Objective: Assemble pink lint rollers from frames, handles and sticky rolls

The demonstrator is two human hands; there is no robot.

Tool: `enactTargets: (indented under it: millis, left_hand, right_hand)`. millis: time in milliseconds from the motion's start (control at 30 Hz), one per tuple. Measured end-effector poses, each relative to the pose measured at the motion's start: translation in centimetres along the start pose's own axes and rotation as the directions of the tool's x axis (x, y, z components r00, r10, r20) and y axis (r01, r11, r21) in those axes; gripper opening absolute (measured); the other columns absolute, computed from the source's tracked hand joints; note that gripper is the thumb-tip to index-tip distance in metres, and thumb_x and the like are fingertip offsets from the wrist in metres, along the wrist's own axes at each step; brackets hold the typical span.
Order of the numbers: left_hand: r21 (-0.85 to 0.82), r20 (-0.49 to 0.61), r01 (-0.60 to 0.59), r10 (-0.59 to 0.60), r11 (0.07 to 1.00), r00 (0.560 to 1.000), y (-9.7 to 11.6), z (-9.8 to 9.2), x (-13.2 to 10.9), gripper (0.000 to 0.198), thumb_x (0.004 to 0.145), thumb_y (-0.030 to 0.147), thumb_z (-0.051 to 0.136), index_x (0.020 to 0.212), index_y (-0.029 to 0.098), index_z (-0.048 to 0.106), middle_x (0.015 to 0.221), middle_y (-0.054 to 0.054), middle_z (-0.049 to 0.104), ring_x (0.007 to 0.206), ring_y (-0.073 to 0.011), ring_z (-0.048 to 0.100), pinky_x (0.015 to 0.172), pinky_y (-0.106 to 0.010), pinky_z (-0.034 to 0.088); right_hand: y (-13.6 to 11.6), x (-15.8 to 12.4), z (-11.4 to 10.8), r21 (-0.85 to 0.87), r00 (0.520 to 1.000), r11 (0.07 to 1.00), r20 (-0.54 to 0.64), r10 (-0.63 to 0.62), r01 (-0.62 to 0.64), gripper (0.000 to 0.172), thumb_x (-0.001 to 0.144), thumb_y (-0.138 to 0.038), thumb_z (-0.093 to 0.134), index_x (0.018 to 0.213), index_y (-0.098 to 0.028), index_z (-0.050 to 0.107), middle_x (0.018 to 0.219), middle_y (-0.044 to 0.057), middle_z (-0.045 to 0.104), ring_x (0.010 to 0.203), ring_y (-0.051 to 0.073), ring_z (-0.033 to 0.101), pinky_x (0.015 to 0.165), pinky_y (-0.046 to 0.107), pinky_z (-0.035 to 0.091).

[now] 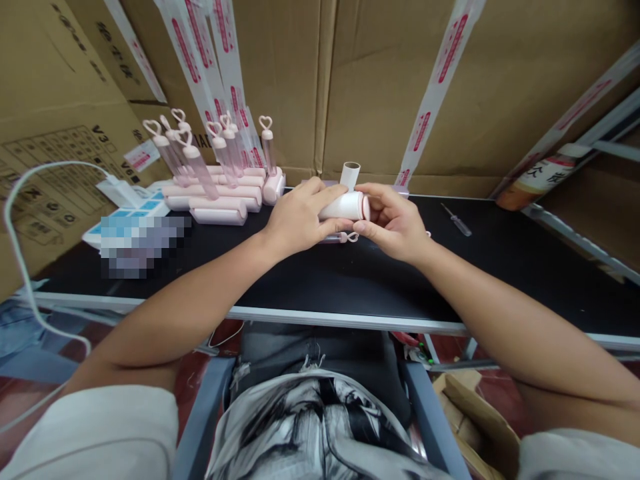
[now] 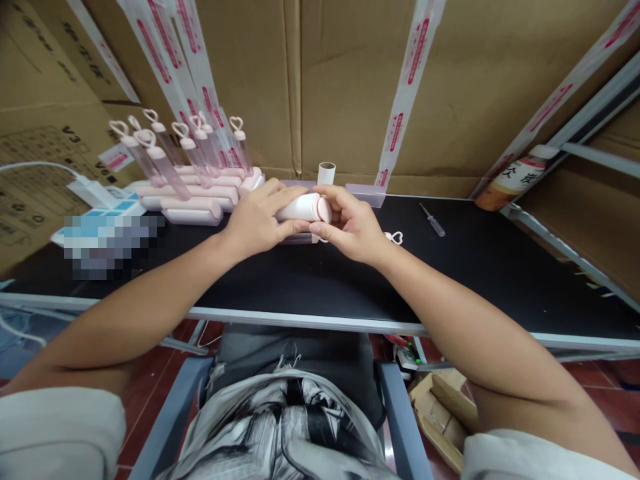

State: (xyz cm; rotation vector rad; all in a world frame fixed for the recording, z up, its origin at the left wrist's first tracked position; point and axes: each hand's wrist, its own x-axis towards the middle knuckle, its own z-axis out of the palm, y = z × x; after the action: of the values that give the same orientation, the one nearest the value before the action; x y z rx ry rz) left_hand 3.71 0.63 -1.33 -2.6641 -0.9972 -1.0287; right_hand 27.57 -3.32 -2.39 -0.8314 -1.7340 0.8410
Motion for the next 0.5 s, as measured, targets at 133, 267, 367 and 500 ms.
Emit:
enactTargets:
  millis: [133,267,367,500]
  left_hand:
    - [-0.001,0.046,0.012,-0.012,1.000,0.999,0.22,-0.12,0.14,0.073,0.101,0.070,0.069,0.155,0.022,0.068,0.122,-0.014,0.074,0.114,-0.0320,0.071,0.100,-0.043,0.057]
    - [-0.045,0.088,-0.006,0.010,0.999,0.996,0.32,-0.02,0.24,0.068,0.103,0.055,0.071,0.160,0.019,0.060,0.144,-0.017,0.072,0.132,-0.0347,0.069,0.114,-0.050,0.055]
    - [-0.101,0.096,0.004,0.005,0.995,0.995,0.12,0.29,0.18,0.069,0.102,0.049,0.071,0.162,0.019,0.054,0.158,-0.017,0.067,0.143,-0.0353,0.065,0.121,-0.052,0.052]
    - [-0.184,0.105,0.067,-0.048,0.981,0.993,-0.29,0.61,0.09,0.084,0.096,0.054,0.076,0.167,0.022,0.045,0.161,-0.017,0.064,0.137,-0.0369,0.071,0.114,-0.050,0.057]
  right_hand:
    - [0.22,-0.02,-0.05,0.005,1.000,1.000,-0.012,-0.026,0.026,0.072,0.081,-0.070,0.092,0.134,-0.029,0.065,0.106,0.006,0.076,0.094,0.026,0.073,0.087,0.040,0.064]
    - [0.17,0.05,-0.14,0.052,0.999,0.998,-0.020,0.028,-0.027,0.076,0.080,-0.074,0.091,0.137,-0.030,0.065,0.115,0.008,0.078,0.105,0.030,0.077,0.095,0.045,0.068]
    - [0.34,0.15,-0.24,0.094,0.999,0.994,-0.012,0.053,-0.051,0.077,0.079,-0.073,0.092,0.138,-0.030,0.065,0.119,0.009,0.078,0.105,0.030,0.078,0.092,0.044,0.070]
    - [0.58,0.19,-0.41,0.136,0.998,0.988,0.006,0.067,-0.068,0.076,0.079,-0.070,0.094,0.137,-0.030,0.065,0.119,0.008,0.079,0.098,0.027,0.078,0.087,0.042,0.069]
